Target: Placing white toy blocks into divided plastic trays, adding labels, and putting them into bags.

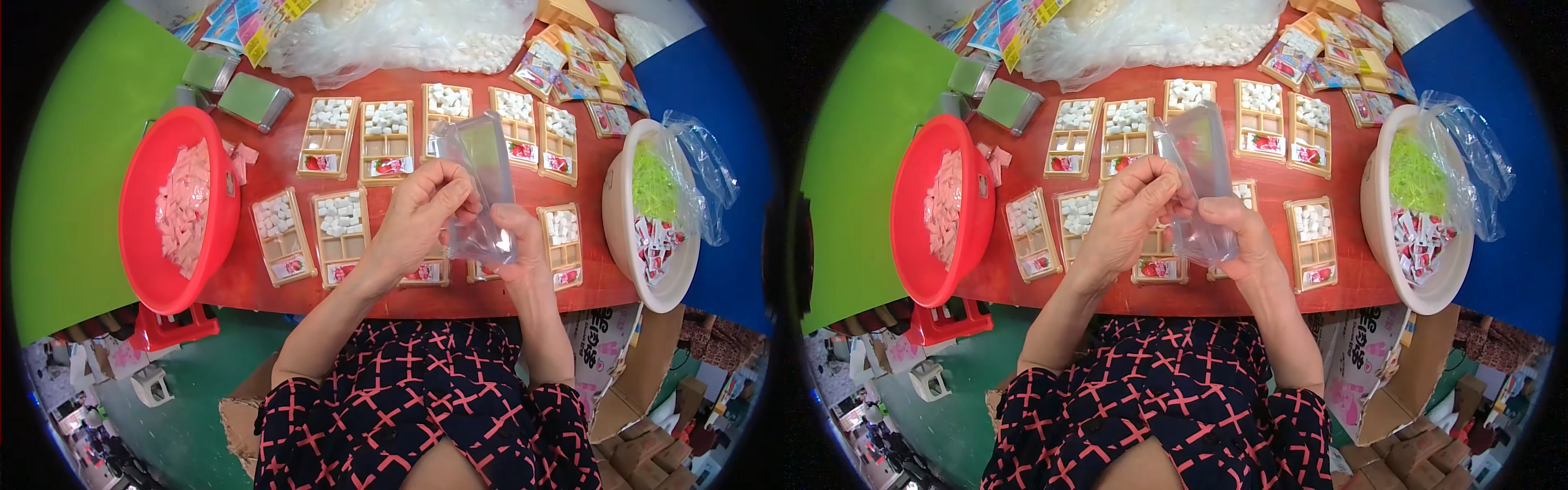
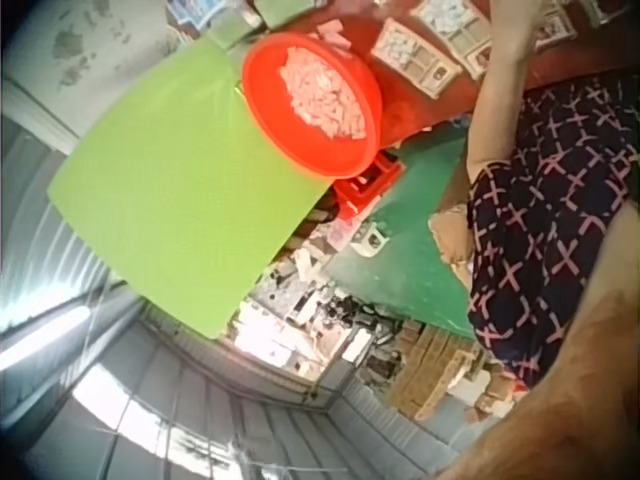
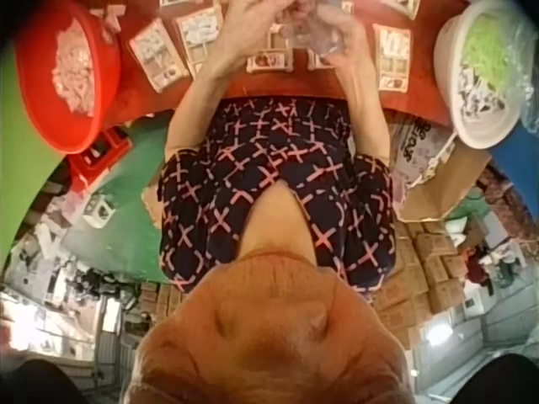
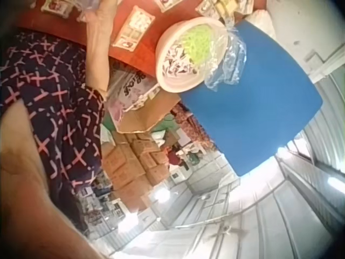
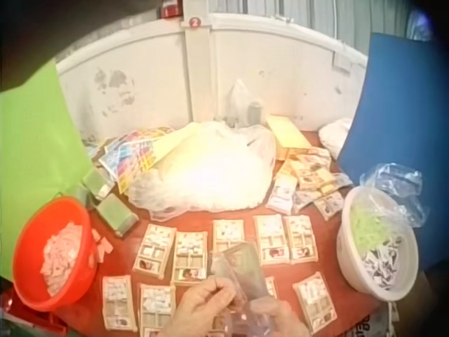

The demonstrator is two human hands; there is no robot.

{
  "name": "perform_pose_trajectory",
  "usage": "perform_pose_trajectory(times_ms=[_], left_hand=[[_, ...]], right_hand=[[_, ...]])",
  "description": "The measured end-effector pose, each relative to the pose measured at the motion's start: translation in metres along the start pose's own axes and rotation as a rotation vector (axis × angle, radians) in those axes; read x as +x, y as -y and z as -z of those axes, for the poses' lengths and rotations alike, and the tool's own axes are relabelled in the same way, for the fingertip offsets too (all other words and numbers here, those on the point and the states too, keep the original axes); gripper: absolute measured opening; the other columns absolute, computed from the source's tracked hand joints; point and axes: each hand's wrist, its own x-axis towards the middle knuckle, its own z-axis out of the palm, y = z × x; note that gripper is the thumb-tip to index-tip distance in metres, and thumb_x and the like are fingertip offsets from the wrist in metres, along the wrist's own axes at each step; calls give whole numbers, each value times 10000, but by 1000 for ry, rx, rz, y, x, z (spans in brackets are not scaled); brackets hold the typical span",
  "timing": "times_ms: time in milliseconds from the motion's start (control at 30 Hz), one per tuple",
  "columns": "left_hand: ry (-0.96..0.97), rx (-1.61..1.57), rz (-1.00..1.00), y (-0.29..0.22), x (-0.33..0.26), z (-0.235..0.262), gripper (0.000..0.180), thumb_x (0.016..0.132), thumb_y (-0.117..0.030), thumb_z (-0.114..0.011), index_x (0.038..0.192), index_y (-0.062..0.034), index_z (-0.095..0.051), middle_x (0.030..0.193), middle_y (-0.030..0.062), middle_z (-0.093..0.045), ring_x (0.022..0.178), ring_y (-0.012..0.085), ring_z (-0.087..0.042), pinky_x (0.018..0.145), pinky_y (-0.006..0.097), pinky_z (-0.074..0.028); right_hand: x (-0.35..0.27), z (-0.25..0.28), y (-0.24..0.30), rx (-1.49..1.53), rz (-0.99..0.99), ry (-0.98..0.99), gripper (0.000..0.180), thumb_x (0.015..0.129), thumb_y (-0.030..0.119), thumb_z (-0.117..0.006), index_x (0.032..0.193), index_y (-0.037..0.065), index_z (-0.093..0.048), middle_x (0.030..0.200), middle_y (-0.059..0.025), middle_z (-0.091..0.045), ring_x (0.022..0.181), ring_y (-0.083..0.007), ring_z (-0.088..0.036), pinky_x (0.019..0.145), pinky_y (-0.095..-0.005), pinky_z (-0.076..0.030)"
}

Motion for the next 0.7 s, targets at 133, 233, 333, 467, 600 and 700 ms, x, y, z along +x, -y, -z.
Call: perform_pose_trajectory(times_ms=[133,233,333,467,600,700], left_hand=[[-130,-155,25,0,-4,-4,85,880,-108,-480,916,-30,-477,870,40,-548,790,102,-536,688,246,-461],[-212,24,-117,1,-2,-14,112,850,-47,-503,955,-20,-475,835,41,-551,769,106,-543,679,243,-467],[-248,27,42,-5,1,-2,160,822,4,-508,979,-9,-481,790,31,-549,737,101,-546,650,228,-461],[-265,155,-33,-8,6,41,246,817,-11,-491,1063,3,-486,710,4,-518,621,70,-495,575,202,-422],[-477,345,71,-33,19,100,243,806,-58,-475,1035,14,-517,697,-7,-499,597,59,-457,553,200,-393],[-624,448,37,-30,38,139,241,801,-83,-466,1007,20,-535,712,-4,-495,605,53,-447,540,194,-374]], right_hand=[[2,-18,-4,-223,182,-163,582,669,163,-612,1186,-13,-411,1004,-103,-520,893,-178,-548,735,-323,-482],[10,-21,-10,-554,449,-270,616,660,147,-618,1215,0,-394,1022,-106,-512,907,-178,-540,754,-313,-466],[10,-28,-14,-644,535,-353,644,648,149,-627,1227,2,-383,1017,-105,-510,907,-176,-530,766,-290,-444],[-1,-20,-2,-609,475,-436,610,647,146,-625,1193,-11,-403,986,-113,-531,878,-171,-531,747,-286,-446],[-6,-4,6,-555,454,-408,591,656,153,-628,1179,-13,-408,990,-124,-542,860,-163,-532,735,-290,-452],[-6,1,5,-543,417,-435,609,670,165,-629,1201,-9,-389,1025,-128,-534,863,-159,-536,732,-286,-458]])
